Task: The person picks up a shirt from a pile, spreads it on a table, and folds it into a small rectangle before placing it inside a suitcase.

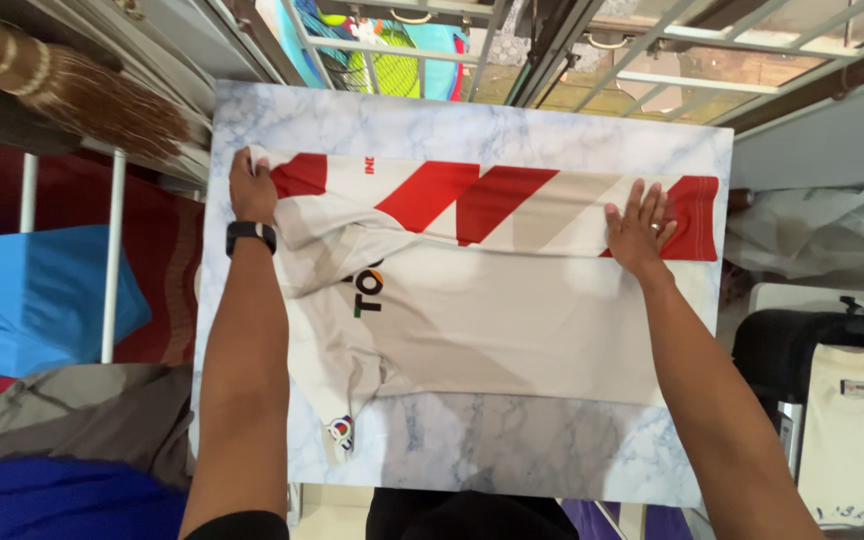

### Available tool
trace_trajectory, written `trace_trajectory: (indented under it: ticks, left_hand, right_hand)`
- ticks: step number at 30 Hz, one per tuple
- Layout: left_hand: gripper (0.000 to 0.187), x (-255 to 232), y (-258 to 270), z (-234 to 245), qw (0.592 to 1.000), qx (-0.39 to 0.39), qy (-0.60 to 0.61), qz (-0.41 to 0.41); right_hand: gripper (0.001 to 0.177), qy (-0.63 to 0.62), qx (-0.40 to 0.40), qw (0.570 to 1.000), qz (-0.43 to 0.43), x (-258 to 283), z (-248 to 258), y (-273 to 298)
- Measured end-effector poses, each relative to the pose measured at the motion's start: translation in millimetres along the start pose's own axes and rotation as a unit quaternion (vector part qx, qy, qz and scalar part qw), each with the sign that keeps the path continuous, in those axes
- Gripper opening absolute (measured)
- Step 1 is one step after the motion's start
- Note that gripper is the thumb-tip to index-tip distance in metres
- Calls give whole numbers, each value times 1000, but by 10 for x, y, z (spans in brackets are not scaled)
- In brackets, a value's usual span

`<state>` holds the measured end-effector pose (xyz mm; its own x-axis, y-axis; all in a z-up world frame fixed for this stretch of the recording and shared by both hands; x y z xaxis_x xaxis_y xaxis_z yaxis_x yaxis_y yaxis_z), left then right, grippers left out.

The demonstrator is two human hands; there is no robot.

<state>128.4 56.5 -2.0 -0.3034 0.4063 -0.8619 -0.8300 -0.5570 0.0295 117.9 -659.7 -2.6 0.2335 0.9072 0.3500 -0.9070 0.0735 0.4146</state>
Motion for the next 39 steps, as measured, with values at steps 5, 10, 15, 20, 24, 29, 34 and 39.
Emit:
trace_trajectory:
  ticks: [5, 10, 15, 20, 24, 29, 34, 39]
  left_hand:
    - [34, -184, 102, 88, 998, -54, -25, -31]
    - [31, -816, 842, 256, 970, -131, -96, -183]
    - [11, -1245, 1485, 201, 948, 9, -152, -278]
    - [8, -954, 1608, 337, 951, 117, -159, -236]
    - [21, -909, 1760, 540, 920, 164, -213, -287]
    - [14, -928, 1995, 718, 887, 235, -272, -289]
    - [32, -1017, 2218, 816, 877, 252, -253, -320]
    - [16, -948, 2218, 850, 893, 215, -269, -290]
  right_hand:
    - [84, -8, -5, 1000, -11, 22, 26, 46]
    - [85, -2, -1, 1000, -9, -25, 6, 6]
    - [86, 23, 10, 1000, -4, -144, -67, -116]
    - [77, 127, -25, 991, 33, 14, 91, -255]
    - [38, 159, -131, 928, 309, 1225, 49, 61]
    - [22, 93, -57, 846, 522, 2783, -543, 920]
    - [38, 57, -8, 824, 564, 3680, -1074, 1432]
    - [67, 140, -2, 813, 565, 4263, -1389, 1717]
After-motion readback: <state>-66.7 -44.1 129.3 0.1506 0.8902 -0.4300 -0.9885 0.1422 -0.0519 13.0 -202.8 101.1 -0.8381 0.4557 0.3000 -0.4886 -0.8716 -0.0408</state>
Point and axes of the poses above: each hand's wrist, its own y-axis away from the middle knuckle, its own z-axis out of the back of the hand, x = y × z, the point moved 10 cm from there along -y, towards the middle knuckle, and after that the axes turned 4 degrees about z, right-handed, at the moved point
